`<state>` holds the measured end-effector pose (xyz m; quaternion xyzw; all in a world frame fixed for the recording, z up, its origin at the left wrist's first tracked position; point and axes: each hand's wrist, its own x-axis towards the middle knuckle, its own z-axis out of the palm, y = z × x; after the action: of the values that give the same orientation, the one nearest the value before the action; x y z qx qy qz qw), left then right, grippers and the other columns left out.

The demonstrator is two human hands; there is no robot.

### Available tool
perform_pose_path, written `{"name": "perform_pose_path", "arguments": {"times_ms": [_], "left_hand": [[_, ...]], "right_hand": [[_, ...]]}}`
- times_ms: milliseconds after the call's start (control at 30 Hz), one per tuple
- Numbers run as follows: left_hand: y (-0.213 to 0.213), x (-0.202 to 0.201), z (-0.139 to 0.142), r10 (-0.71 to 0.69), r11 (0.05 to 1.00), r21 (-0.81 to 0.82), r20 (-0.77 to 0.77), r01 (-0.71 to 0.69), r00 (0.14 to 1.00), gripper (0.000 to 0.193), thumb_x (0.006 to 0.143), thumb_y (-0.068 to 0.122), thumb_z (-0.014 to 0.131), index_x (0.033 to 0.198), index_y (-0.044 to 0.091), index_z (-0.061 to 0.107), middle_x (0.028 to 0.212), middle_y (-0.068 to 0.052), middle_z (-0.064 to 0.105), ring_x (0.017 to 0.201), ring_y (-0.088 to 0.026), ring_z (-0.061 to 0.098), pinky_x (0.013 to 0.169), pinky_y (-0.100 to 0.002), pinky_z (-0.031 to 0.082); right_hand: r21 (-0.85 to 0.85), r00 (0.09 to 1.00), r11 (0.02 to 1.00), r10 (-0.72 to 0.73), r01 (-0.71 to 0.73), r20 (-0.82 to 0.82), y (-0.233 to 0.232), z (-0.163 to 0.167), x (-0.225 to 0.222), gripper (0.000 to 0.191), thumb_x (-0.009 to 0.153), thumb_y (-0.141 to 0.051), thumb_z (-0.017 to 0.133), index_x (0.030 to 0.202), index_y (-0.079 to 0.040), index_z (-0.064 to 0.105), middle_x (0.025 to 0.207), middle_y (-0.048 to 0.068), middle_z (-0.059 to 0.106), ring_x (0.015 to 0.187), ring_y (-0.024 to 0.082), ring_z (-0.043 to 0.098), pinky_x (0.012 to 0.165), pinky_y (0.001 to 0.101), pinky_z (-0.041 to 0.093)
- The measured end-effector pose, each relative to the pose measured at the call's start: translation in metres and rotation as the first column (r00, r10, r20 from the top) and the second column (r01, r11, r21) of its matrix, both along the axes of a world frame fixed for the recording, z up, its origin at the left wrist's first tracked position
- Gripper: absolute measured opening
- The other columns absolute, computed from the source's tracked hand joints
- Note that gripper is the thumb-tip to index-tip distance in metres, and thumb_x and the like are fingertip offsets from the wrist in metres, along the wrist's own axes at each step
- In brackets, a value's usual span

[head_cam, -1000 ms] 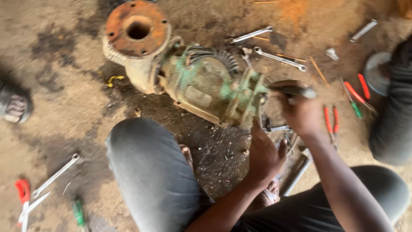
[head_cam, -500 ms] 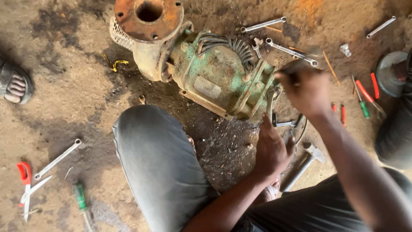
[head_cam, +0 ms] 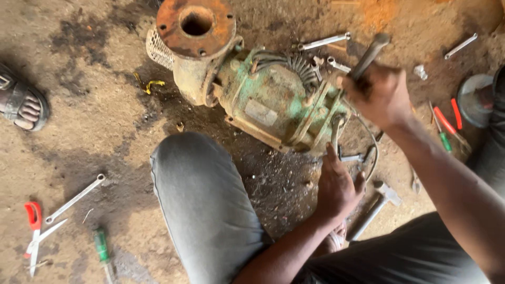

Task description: The person sits on the ground repairing a rusty water pump motor. They strike a chisel placed against the pump housing with a hammer, then use a wrench to loosen and turn bolts on the pump's mounting bracket, repositioning the pump as they work.

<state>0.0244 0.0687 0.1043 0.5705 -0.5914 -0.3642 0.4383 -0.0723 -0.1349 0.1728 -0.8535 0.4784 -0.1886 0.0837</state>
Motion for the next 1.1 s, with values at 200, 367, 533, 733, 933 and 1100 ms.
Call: {"name": "perform_pose_path", "arguments": {"times_ms": [200,367,533,733,933,1100], "left_hand": [[0.0,0.002,0.004,-0.038,0.997,0.072,-0.033,0.041,0.999,0.102,0.098,0.019,0.072,0.159,-0.015,-0.002,0.133,-0.038,0.046,0.103,-0.036,0.065,0.085,-0.041,0.06],[0.0,-0.004,0.002,0.022,1.0,0.005,-0.003,-0.022,1.0,0.104,0.096,0.017,0.074,0.159,-0.013,-0.003,0.137,-0.04,0.043,0.103,-0.037,0.065,0.084,-0.039,0.061],[-0.001,-0.007,0.0,-0.015,0.994,0.104,-0.034,0.018,0.999,0.105,0.099,0.02,0.073,0.162,-0.01,-0.006,0.137,-0.036,0.045,0.102,-0.035,0.067,0.083,-0.039,0.061],[0.001,-0.003,0.004,-0.051,0.973,0.226,-0.023,0.055,0.998,0.108,0.096,0.025,0.074,0.159,-0.009,-0.007,0.152,-0.042,0.032,0.113,-0.044,0.064,0.091,-0.044,0.059],[-0.001,-0.005,-0.001,0.016,1.0,0.022,0.056,-0.018,0.998,0.109,0.096,0.026,0.075,0.159,-0.012,-0.006,0.151,-0.043,0.032,0.129,-0.049,0.056,0.109,-0.048,0.051],[0.0,-0.008,-0.007,-0.015,0.995,0.099,-0.033,0.018,0.999,0.106,0.099,0.027,0.072,0.161,-0.013,-0.004,0.153,-0.042,0.033,0.128,-0.046,0.057,0.107,-0.045,0.052]], "right_hand": [[0.052,0.972,0.988,-0.136,0.148,-0.19,0.01,-0.017,-0.015,0.027,0.1,-0.022,0.077,0.082,-0.004,0.068,0.059,0.008,0.064,0.042,0.018,0.057,0.037,0.0379,0.047],[-0.024,0.955,0.97,-0.232,0.24,0.185,0.022,-0.021,-0.027,0.027,0.111,-0.024,0.071,0.091,-0.006,0.07,0.075,0.006,0.071,0.06,0.013,0.067,0.052,0.0321,0.053],[0.048,0.969,0.981,-0.175,0.186,-0.175,0.012,-0.025,-0.025,0.03,0.106,-0.029,0.073,0.091,-0.003,0.072,0.07,0.011,0.072,0.047,0.021,0.062,0.042,0.0353,0.048],[0.047,0.891,0.936,-0.316,0.349,-0.327,0.0,-0.01,-0.008,0.026,0.104,-0.023,0.076,0.093,-0.001,0.072,0.069,0.019,0.07,0.053,0.029,0.065,0.045,0.0406,0.054],[0.12,0.962,0.974,-0.209,0.19,0.175,0.0,0.005,0.005,0.018,0.109,-0.018,0.069,0.105,-0.001,0.068,0.083,0.009,0.075,0.065,0.015,0.073,0.055,0.0297,0.062],[0.213,0.949,0.928,-0.279,0.305,-0.145,-0.002,-0.005,0.004,0.026,0.105,-0.024,0.07,0.094,0.0,0.066,0.073,0.012,0.07,0.052,0.02,0.067,0.046,0.0347,0.056]]}}
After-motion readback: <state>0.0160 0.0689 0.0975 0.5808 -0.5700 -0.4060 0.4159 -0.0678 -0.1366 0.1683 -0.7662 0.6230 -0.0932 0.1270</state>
